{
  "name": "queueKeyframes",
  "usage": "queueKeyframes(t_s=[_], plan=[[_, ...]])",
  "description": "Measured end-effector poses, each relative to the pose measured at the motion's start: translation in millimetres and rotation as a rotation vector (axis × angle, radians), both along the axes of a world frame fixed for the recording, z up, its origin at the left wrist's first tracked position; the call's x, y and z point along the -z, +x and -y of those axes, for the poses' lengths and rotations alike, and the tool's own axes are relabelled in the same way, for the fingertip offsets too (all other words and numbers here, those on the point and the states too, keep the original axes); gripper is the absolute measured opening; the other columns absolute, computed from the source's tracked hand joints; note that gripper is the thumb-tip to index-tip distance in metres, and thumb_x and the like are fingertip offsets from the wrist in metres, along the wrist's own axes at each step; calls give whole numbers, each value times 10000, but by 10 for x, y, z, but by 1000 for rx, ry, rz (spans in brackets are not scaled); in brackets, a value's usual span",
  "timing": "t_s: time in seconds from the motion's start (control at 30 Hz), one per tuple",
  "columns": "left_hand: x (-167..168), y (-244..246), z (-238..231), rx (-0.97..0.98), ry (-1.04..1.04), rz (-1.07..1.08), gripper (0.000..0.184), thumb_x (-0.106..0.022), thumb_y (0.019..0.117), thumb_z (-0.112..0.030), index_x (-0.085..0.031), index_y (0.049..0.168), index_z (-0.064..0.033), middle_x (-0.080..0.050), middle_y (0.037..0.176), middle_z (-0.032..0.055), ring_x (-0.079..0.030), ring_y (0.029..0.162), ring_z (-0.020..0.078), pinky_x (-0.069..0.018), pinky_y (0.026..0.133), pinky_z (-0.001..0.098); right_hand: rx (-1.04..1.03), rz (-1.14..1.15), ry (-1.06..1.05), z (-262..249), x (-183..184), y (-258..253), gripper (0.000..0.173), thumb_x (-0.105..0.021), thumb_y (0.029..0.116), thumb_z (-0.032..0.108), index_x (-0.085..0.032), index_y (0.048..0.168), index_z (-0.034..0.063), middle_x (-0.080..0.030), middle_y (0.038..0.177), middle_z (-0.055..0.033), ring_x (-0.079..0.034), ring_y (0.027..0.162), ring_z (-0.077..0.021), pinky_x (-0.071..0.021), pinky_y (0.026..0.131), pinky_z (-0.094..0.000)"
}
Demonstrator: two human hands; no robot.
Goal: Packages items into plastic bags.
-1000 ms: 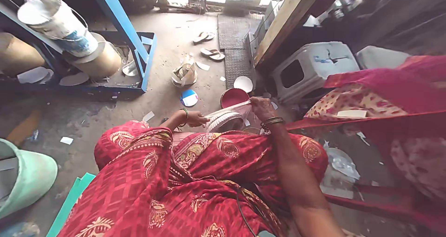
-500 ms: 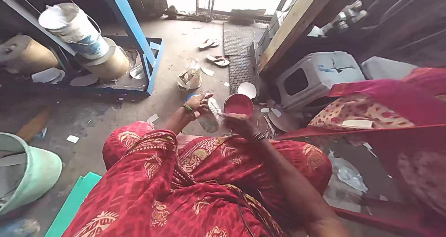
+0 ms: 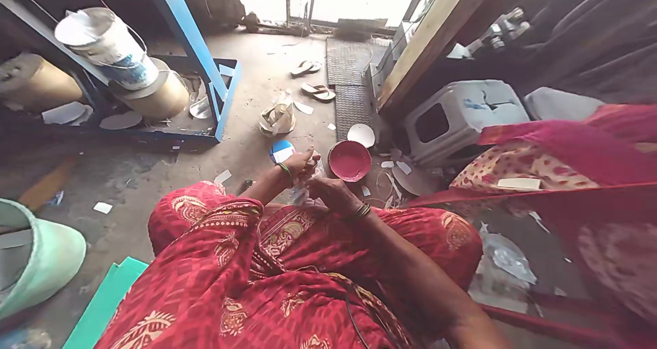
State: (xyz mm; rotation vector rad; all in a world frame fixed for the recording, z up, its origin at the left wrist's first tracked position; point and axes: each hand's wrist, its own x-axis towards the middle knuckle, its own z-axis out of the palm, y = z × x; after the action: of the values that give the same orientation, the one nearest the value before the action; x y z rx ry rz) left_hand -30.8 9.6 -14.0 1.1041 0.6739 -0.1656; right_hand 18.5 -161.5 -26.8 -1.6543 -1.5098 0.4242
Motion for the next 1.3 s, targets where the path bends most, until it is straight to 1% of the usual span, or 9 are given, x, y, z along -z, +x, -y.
queueKeyframes(t_s=[0.1,0.17,0.27,0.37,0.47,0.57,0.7,0.87,1.3], plan=[[-58,-37,27,122,-51,62,433,-258,1133,-381,-574,1140,-84,-370,568,-93,-343,438,21,-350,445,176,-48,46,-364,6,-119,12,310,-449,1073,159,-676,1141,-41,-705,927,-171,-692,847,-266,-554,840,-428],[-111,-53,69,106,-67,21,426,-271,1134,-362,-576,1190,-70,-349,574,-86,-320,433,25,-322,429,177,-92,154,-629,14,-81,15,305,-470,1062,164,-657,1174,-49,-679,1109,-250,-665,1067,-393,-505,959,-540],[-68,-56,77,130,-80,-9,451,-277,1135,-346,-585,1250,-37,-322,571,-83,-288,417,21,-277,404,171,30,128,-870,21,182,66,347,-472,1069,217,-630,1286,-3,-622,1304,-253,-576,1266,-413,-440,1066,-588],[-62,-26,99,208,-1,48,477,-250,1138,-339,-610,1241,-44,-304,545,-93,-272,411,22,-268,408,182,18,118,-725,15,104,102,321,-456,1073,171,-642,1231,-38,-665,1181,-258,-634,1145,-401,-458,1022,-569],[22,5,17,344,228,15,495,-253,1135,-338,-654,1209,-58,-389,576,-61,-324,445,44,-287,435,213,46,-82,-508,-25,-103,112,292,-477,1059,142,-690,1165,-27,-702,978,-167,-663,833,-222,-543,827,-390],[78,-75,24,489,352,-33,482,-318,1126,-399,-643,1198,-50,-578,825,21,-507,661,77,-445,612,266,97,-173,-307,-22,-159,76,264,-539,1044,161,-712,1099,-31,-722,868,-128,-673,698,-149,-571,699,-322],[187,-84,-7,537,319,-7,421,-369,1120,-377,-620,998,-61,-559,778,-11,-543,670,59,-483,640,253,122,-115,-180,-7,-111,37,250,-563,1024,151,-724,1078,-32,-733,903,-141,-706,808,-192,-574,815,-381],[-146,-178,-25,590,333,55,200,-415,1089,-125,-593,1047,-43,-534,775,-44,-523,659,10,-465,612,190,297,-142,-121,-27,-234,77,215,-594,996,95,-738,1078,-43,-743,889,-141,-692,727,-175,-578,716,-341],[-81,-167,-96,579,171,228,293,-330,1110,-277,-575,1036,-135,-554,738,-95,-552,660,-3,-492,644,178,534,-261,5,45,-273,217,132,-689,938,69,-749,1015,-19,-741,896,-108,-692,756,-144,-586,755,-341]])
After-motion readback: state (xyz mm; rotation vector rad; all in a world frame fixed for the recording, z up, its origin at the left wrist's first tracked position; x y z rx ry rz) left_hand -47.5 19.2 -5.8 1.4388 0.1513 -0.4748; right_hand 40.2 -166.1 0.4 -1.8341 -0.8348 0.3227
